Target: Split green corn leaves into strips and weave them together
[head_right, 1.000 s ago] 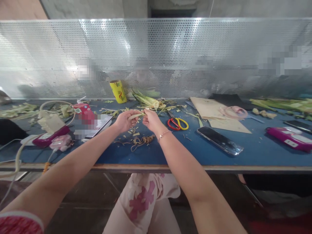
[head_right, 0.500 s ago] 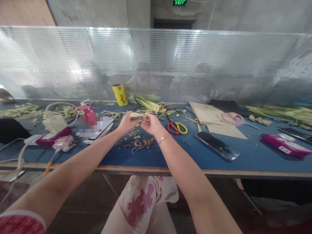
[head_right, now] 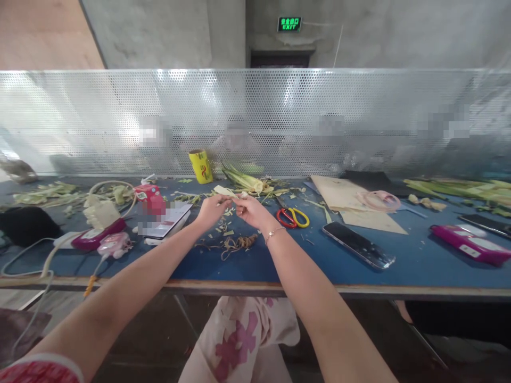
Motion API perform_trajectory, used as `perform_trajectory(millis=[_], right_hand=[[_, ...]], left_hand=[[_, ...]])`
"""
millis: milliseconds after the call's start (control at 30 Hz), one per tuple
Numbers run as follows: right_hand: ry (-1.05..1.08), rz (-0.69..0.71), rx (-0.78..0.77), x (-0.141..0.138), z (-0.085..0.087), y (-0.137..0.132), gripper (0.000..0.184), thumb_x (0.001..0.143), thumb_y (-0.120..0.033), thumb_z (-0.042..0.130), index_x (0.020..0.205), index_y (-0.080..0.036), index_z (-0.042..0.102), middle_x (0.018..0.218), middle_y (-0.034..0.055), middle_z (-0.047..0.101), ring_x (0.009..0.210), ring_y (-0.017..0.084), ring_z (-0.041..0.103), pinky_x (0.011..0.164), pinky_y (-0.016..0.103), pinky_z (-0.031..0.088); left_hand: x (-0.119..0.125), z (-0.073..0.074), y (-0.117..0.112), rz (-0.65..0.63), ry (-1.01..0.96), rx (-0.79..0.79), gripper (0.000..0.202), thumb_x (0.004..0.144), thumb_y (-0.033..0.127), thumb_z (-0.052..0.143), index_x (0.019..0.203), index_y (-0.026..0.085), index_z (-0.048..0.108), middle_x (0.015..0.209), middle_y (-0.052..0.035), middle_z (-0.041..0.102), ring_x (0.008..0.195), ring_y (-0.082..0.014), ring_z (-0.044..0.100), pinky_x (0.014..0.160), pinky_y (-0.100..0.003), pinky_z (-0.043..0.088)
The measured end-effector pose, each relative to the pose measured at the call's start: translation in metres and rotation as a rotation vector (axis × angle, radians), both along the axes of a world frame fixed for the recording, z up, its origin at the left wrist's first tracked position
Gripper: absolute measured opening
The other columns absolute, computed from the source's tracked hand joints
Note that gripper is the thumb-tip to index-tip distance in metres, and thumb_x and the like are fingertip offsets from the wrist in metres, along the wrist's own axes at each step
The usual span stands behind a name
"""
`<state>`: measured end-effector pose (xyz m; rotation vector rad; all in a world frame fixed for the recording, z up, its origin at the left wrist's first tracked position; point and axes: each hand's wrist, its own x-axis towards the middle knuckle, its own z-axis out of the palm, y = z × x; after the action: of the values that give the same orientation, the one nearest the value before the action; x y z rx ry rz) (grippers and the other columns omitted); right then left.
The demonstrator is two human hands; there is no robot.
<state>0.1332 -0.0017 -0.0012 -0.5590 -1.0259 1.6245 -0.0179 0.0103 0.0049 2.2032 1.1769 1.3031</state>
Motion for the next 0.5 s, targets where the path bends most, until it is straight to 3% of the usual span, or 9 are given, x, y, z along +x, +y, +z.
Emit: perform_trajectory(millis=[167,500], right_hand=[[-0.016,-0.128,0.109,-0.002,-0.005,0.007,0.025,0.058,-0.017,0.077,0.074,-0.016,0.059,0.062,-0.0061,0.056,0.056,0.005,0.048,0.053,0.018,0.035],[0.010,-0.244,0.175,-0.005,-0.006,0.013,0.025,0.053,-0.026,0.079,0.062,-0.016,0.058,0.056,-0.0064,0.051,0.055,0.006,0.043,0.055,0.021,0.036]], left_hand=[[0.001,0.005,-0.001,-0.011,-0.116,-0.118,0.012,0.074,0.025,0.059,0.069,0.018,0.067,0.070,-0.0026,0.068,0.068,-0.0147,0.059,0.068,-0.025,0.041],[0.006,0.005,-0.003,-0.250,-0.410,-0.348,0.018,0.068,0.029,0.068,0.060,0.014,0.061,0.058,-0.0023,0.064,0.057,-0.0104,0.053,0.065,-0.025,0.042]])
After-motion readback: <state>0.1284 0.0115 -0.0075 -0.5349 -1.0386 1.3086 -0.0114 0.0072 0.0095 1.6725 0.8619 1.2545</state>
